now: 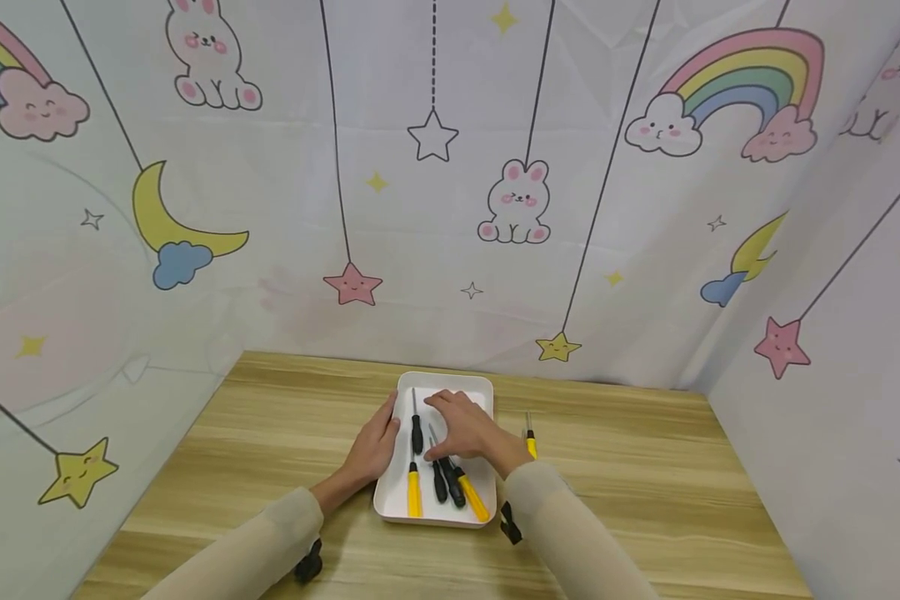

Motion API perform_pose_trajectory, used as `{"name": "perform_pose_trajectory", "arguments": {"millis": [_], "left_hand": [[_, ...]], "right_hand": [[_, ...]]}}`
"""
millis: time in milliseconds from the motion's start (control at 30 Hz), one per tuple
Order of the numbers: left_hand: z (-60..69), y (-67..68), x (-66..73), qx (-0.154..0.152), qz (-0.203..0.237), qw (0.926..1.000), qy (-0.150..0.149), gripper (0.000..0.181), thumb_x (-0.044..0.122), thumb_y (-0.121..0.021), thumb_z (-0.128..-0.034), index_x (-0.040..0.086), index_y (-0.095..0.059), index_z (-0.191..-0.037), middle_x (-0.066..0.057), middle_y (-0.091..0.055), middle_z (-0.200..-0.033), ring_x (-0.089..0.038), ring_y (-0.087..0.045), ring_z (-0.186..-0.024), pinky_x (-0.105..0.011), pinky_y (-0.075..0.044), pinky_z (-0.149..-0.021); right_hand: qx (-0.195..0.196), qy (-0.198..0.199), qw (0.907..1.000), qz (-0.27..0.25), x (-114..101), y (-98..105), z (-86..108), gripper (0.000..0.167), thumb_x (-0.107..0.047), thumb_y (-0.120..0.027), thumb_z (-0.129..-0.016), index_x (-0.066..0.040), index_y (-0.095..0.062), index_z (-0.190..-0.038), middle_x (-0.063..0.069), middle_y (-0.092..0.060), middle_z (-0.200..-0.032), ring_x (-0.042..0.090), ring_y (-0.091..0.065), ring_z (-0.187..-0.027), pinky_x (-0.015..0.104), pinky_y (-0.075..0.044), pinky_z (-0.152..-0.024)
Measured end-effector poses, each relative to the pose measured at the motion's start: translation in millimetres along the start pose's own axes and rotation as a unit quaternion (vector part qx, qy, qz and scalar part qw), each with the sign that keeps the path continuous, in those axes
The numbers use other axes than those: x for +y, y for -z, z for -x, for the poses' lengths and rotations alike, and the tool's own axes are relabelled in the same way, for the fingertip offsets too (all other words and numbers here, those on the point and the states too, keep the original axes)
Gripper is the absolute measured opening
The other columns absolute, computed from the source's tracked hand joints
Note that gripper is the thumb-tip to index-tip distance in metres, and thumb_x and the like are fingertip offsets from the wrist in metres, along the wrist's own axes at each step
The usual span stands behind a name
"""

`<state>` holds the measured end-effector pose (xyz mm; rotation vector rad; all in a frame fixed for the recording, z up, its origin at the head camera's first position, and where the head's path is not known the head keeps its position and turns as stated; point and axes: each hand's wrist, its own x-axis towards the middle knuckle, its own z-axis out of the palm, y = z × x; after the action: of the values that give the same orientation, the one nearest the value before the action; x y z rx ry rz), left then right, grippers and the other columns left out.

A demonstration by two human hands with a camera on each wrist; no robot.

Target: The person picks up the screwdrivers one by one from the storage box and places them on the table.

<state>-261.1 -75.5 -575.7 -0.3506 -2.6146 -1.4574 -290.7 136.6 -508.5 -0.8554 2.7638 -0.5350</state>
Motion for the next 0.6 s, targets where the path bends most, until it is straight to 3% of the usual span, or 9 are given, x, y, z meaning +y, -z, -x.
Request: {"name": "perform_pose_trajectory", "arguments": {"millis": [400, 600], "left_hand": [[-0.2, 1.0, 1.2, -0.002, -0.005, 1.0, 0.0, 0.055, 0.007, -0.041, -0.1113, -0.005, -0.029, -0.164, -0.021, -0.036, -0.168, -0.039, -0.036, -0.154, -0.055, -0.028, -0.126], [0.1, 1.1, 0.6, -0.003, -0.007, 1.0, 0.0, 0.056, 0.008, -0.041, -0.1115, -0.004, -0.029, -0.165, -0.021, -0.036, -0.168, -0.038, -0.037, -0.153, -0.055, -0.029, -0.125]], "right_hand": [[-0.009, 0.013, 0.9997, 0.018, -4.2, -6.9, -6.3, 0.092, -0.045, -0.092, -0.081, -0.01, -0.052, -0.156, 0.009, -0.053, -0.155, 0.032, -0.05, -0.134, 0.053, -0.044, -0.114], [-0.02, 0.002, 0.9996, 0.02, -6.1, -10.2, -10.9, 0.09, -0.045, -0.091, -0.083, -0.012, -0.052, -0.157, 0.008, -0.054, -0.154, 0.03, -0.051, -0.132, 0.051, -0.045, -0.113]]}}
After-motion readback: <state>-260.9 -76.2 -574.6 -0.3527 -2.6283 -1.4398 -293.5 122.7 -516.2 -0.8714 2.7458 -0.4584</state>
